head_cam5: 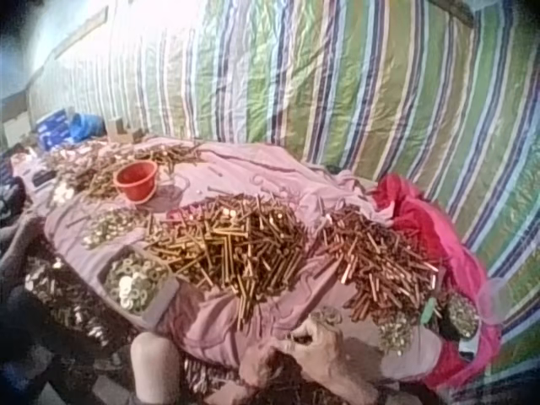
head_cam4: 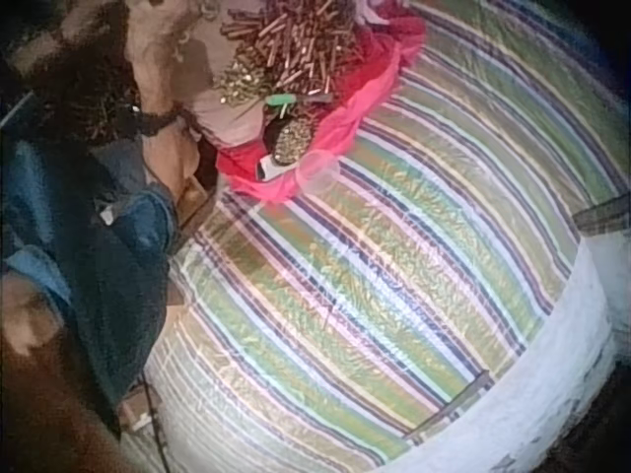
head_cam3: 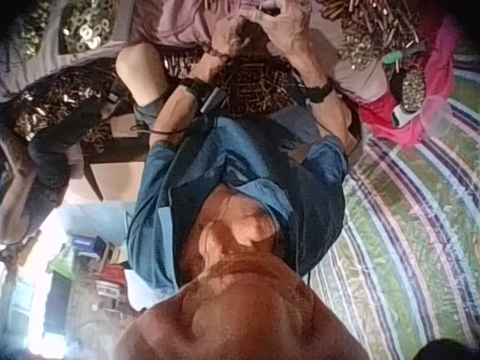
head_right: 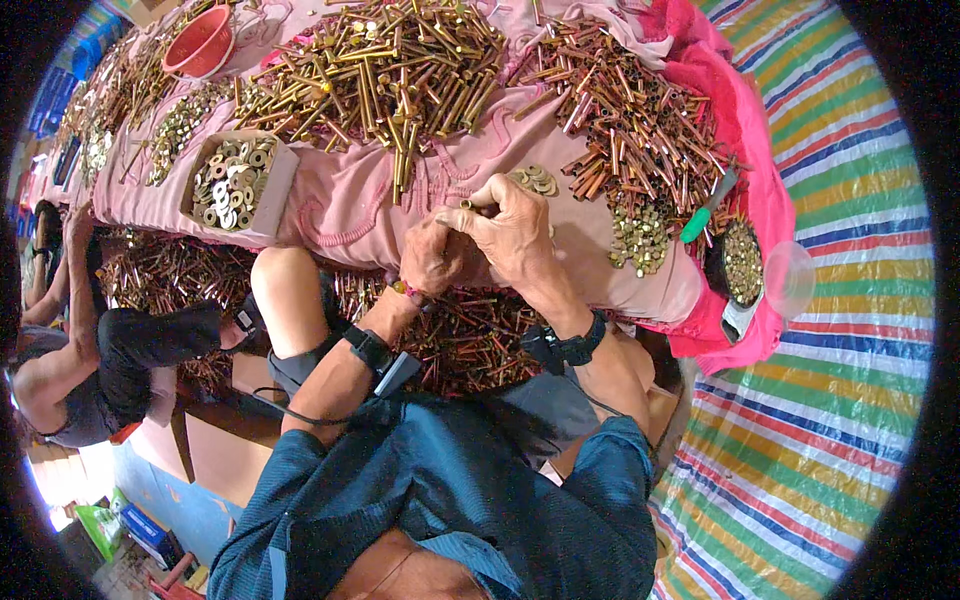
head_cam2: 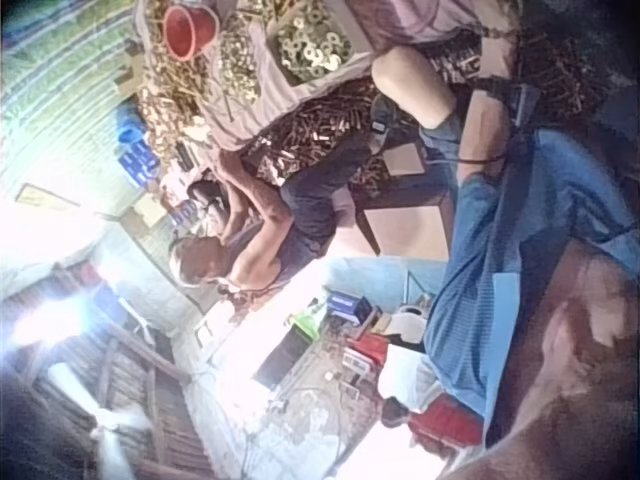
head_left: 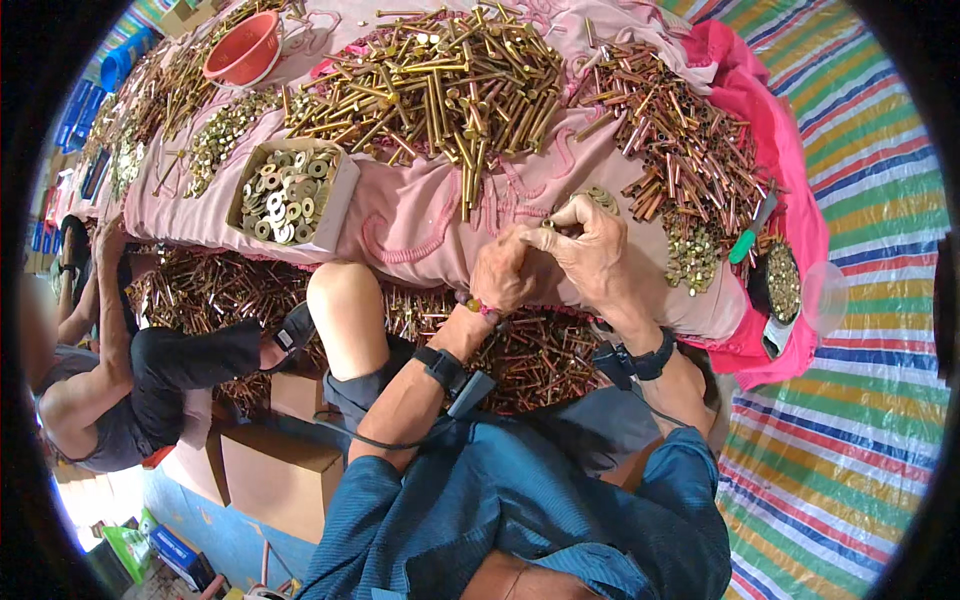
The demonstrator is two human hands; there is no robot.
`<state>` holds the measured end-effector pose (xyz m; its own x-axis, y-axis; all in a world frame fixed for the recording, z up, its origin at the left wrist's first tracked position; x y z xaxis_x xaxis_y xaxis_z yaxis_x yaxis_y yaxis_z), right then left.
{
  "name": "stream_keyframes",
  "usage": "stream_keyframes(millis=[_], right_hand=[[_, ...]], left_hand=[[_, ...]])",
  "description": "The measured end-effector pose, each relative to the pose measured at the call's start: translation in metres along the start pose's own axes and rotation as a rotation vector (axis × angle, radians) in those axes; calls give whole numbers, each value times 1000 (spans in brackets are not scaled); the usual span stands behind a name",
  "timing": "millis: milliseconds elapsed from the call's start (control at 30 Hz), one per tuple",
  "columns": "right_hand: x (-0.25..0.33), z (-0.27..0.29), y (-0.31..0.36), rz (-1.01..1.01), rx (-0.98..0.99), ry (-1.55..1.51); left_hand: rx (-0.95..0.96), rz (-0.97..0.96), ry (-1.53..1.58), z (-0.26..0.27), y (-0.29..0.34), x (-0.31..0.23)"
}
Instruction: The person threads metal washers onto bolts by hand, then organizes the assembled bolts into piles and plastic containers.
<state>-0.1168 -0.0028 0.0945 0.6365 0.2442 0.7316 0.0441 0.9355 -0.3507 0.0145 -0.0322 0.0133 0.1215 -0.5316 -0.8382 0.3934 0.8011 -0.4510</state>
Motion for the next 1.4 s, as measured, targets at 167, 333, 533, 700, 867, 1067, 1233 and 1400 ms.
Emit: stream_keyframes(millis=[167,333,533,700,867,1067,1233,1400], right_hand=[[12,3,-3,206,-88,27],[6,4,-3,26,50,61],[6,2,-3,237,-7,33],[-22,10,-14,27,165,-22],[-17,-26,-56,335,118,218],[-18,-81,-77,573,461,653],[-14,-88,-89,728,450,653],[-20,-63,-79,609,286,396]], left_hand=[[23,62,8,-3,3,7],[7,10,-39,-5,3,10],[13,51,-15,-2,4,9],[207,79,29,3,4,3],[396,87,34,22,15,-7],[396,85,71,25,33,-5],[315,259,135,33,25,-6],[179,351,195,34,27,-6]])
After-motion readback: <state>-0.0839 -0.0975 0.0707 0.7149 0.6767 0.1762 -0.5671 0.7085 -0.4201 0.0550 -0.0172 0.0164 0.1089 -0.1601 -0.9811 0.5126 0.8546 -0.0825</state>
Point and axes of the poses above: each hand's wrist, its own y-axis away from the middle knuckle, its own z-axis out of the back of the hand, x = y × z, the point moved 4 cm from there along -y, towards the middle knuckle, and after that the axes turned 7 degrees about z, right-handed, at the moved point
